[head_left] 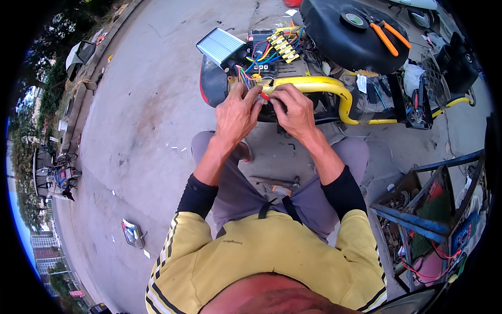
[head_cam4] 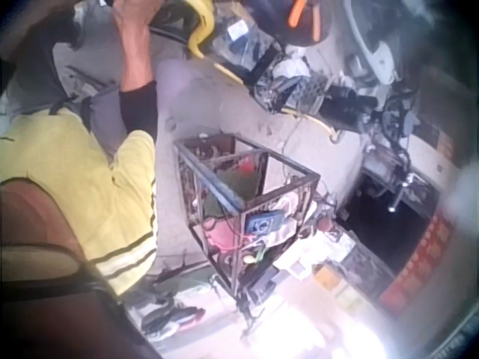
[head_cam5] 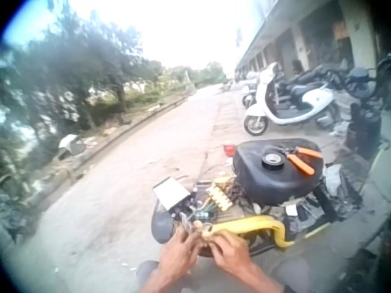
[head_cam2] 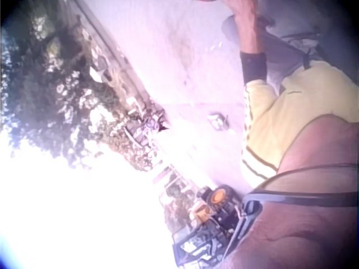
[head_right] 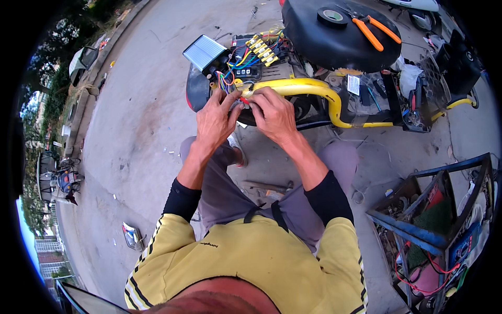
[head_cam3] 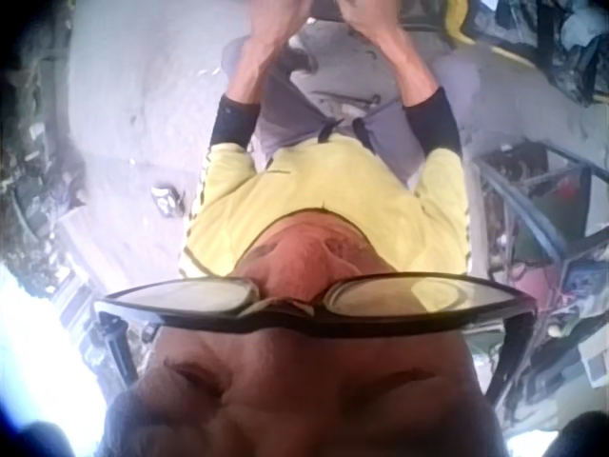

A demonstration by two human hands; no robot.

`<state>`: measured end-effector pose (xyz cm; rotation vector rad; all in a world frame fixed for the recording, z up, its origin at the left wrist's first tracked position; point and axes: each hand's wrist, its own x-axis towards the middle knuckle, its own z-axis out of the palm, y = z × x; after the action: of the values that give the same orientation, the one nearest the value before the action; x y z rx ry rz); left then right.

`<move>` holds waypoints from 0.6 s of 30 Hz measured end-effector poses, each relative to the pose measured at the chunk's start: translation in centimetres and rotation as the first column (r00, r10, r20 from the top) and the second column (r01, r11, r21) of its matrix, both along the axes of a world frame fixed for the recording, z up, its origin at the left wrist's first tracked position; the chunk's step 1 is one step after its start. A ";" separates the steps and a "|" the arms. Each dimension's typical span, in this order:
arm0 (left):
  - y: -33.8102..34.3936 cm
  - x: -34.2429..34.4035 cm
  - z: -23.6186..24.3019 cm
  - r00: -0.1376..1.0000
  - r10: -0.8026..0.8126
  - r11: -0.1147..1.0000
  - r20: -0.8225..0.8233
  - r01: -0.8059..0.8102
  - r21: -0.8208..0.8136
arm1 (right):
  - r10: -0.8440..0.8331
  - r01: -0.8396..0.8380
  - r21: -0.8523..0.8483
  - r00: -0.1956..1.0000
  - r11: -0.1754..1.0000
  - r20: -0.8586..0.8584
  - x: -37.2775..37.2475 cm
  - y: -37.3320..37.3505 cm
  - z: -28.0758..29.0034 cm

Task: The person is repairing the electrical wiring of a yellow motorized scooter. They are seen stripping wires, twisting them together, and connecting them to a control box while seated on the ground.

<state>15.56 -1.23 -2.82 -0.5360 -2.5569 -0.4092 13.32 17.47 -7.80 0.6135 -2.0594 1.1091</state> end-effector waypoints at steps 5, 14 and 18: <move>-0.2 -0.2 -0.6 0.986 0.058 0.998 -0.155 -0.058 0.004 | -0.121 0.135 0.217 0.990 0.967 -0.075 -0.9 0.4 1.9; 0.9 -1.1 -1.3 0.976 -0.150 0.979 -0.161 0.169 0.111 | 0.065 -0.055 0.143 0.996 0.988 -0.067 -2.1 -0.1 0.8; 0.4 -1.0 -1.8 0.992 -0.101 0.941 -0.080 0.121 0.315 | 0.198 -0.197 0.010 0.978 0.980 -0.072 -2.6 -0.4 0.7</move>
<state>14.52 -0.82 -4.59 -0.5624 -2.3416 -0.8168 10.74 17.08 -7.09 0.8629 -1.9699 1.1775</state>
